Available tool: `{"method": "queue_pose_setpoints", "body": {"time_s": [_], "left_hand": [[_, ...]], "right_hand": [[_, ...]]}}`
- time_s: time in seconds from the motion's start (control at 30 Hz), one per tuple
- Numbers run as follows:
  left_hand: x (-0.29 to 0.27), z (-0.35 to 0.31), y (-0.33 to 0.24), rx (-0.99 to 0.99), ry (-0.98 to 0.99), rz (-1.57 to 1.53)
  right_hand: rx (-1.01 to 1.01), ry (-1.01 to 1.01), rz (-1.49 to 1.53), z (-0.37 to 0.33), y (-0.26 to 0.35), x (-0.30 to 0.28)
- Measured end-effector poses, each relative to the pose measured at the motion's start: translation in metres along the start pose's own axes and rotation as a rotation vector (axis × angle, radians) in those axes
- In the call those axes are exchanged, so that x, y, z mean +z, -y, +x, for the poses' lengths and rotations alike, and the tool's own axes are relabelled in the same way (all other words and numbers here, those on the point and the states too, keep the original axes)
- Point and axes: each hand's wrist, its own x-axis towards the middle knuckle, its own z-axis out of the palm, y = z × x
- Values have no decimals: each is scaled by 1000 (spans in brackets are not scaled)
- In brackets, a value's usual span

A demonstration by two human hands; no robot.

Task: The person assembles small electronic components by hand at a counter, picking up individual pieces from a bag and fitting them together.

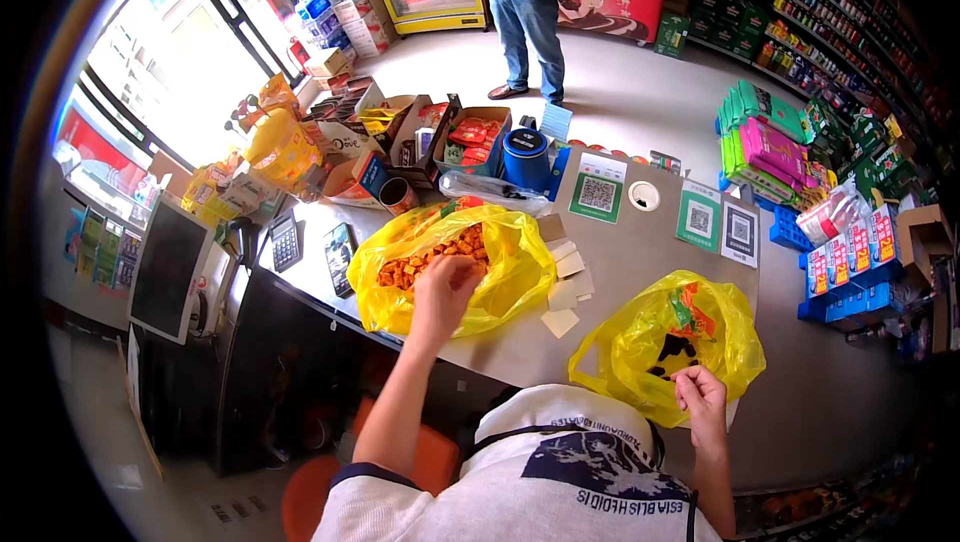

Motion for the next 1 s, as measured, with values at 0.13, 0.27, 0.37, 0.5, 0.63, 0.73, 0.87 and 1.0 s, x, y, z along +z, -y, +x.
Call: {"method": "queue_pose_setpoints", "body": {"time_s": [0.13,0.27,0.37,0.5,0.63,0.73,0.87,1.0], "left_hand": [[-4,23,58,-8,-87,600],[-6,20,25,117,-190,621],[37,-6,-24,100,112,39],[98,-40,-32,221,418,172],[125,-51,-15,110,463,266],[127,-56,-7,140,347,256],[129,-61,9,68,423,184],[133,-63,2,-14,347,235]], "right_hand": [[-42,21,-290,16,-21,-13],[-216,-155,-564,29,-22,-17],[-276,-226,-818,45,-40,-33],[-140,-150,-947,54,-37,-12],[-397,-257,-1242,58,-48,-4],[-319,-167,-1077,60,-51,-9],[-316,-95,-907,57,-52,-9],[-242,-83,-1009,57,-58,-8]]}}
